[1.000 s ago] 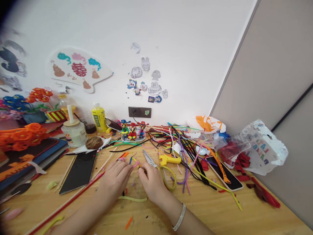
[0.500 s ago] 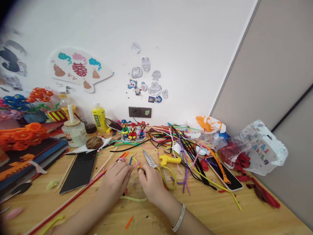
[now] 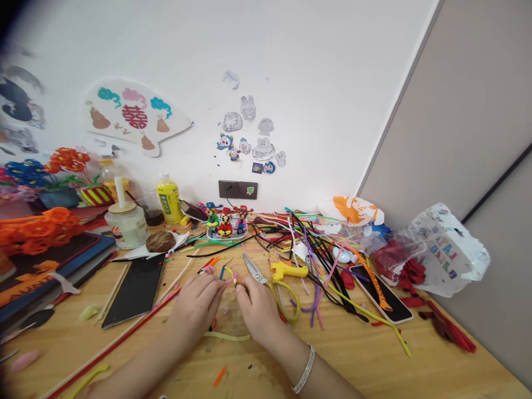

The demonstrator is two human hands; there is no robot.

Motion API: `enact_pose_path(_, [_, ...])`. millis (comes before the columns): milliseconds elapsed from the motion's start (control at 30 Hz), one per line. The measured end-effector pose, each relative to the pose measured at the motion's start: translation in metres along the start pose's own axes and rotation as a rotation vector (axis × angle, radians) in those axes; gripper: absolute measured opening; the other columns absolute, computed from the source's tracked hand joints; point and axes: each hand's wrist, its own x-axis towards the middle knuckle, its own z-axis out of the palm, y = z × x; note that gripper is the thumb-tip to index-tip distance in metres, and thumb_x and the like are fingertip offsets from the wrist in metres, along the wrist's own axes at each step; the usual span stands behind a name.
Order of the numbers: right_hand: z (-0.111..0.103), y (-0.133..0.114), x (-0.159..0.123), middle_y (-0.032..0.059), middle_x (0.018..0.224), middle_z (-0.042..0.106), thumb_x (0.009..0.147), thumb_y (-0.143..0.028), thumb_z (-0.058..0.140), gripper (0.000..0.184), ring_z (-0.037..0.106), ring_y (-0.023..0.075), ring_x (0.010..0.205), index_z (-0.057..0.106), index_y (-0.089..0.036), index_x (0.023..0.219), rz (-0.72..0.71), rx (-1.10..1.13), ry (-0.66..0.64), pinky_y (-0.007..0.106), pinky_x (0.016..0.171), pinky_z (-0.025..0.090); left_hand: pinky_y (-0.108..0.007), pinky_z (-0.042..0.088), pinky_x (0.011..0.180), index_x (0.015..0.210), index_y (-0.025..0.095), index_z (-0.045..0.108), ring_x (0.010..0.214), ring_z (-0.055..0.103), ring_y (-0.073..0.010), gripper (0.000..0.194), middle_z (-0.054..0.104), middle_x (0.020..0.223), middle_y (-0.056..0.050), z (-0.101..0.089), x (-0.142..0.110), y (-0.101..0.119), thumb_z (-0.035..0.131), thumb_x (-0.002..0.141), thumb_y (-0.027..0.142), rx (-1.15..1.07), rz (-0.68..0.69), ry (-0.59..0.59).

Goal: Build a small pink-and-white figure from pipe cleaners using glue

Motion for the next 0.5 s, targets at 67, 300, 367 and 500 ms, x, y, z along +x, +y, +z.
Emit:
enact_pose_path(67, [-0.001,0.002,0.001,0.0012,0.07,0.057,0.086,-0.031,0.037,0.022,0.051,0.0165,0.067,0.053,-0.021,0.074,0.021,-0.007,0.037,0.026,0.059,0.034,-0.032,0.044,0.069,0.07,0.017,0.054,0.064,0.054,-0.0155,0.021,0.059,0.063,-0.003,-0.001,0.001,0.0,0.04,0.085,0.013,0.006,0.002,0.01])
enact_pose_path(300, [-0.006,0.012,0.007,0.0056,0.08,0.058,0.081,-0.035,0.049,0.017,0.052,0.022,0.077,0.053,-0.019,0.084,0.092,-0.362,0.133,0.029,0.063,0.034,-0.032,0.043,0.069,0.073,0.016,0.054,0.068,0.054,-0.0164,0.017,0.06,0.068,-0.004,-0.001,0.001,-0.001,0.042,0.084,0.013,-0.035,-0.034,0.04])
enact_pose_path(367, [-0.004,0.015,0.007,0.0067,0.083,0.057,0.076,-0.031,0.057,0.013,0.05,0.0243,0.082,0.055,-0.019,0.082,0.044,-0.51,0.11,0.031,0.068,0.035,-0.032,0.043,0.07,0.074,0.016,0.055,0.071,0.054,-0.0171,0.015,0.06,0.069,-0.004,0.0,0.0,-0.002,0.043,0.083,0.014,-0.051,-0.051,0.041])
enact_pose_path(500, [-0.003,0.019,0.009,0.0061,0.087,0.057,0.075,-0.024,0.057,0.005,0.048,0.0244,0.088,0.058,-0.021,0.079,-0.027,-0.568,0.114,0.034,0.077,0.034,-0.031,0.041,0.068,0.075,0.016,0.056,0.071,0.054,-0.0175,0.016,0.058,0.068,-0.004,0.001,-0.001,-0.003,0.043,0.084,0.016,-0.059,-0.07,0.01])
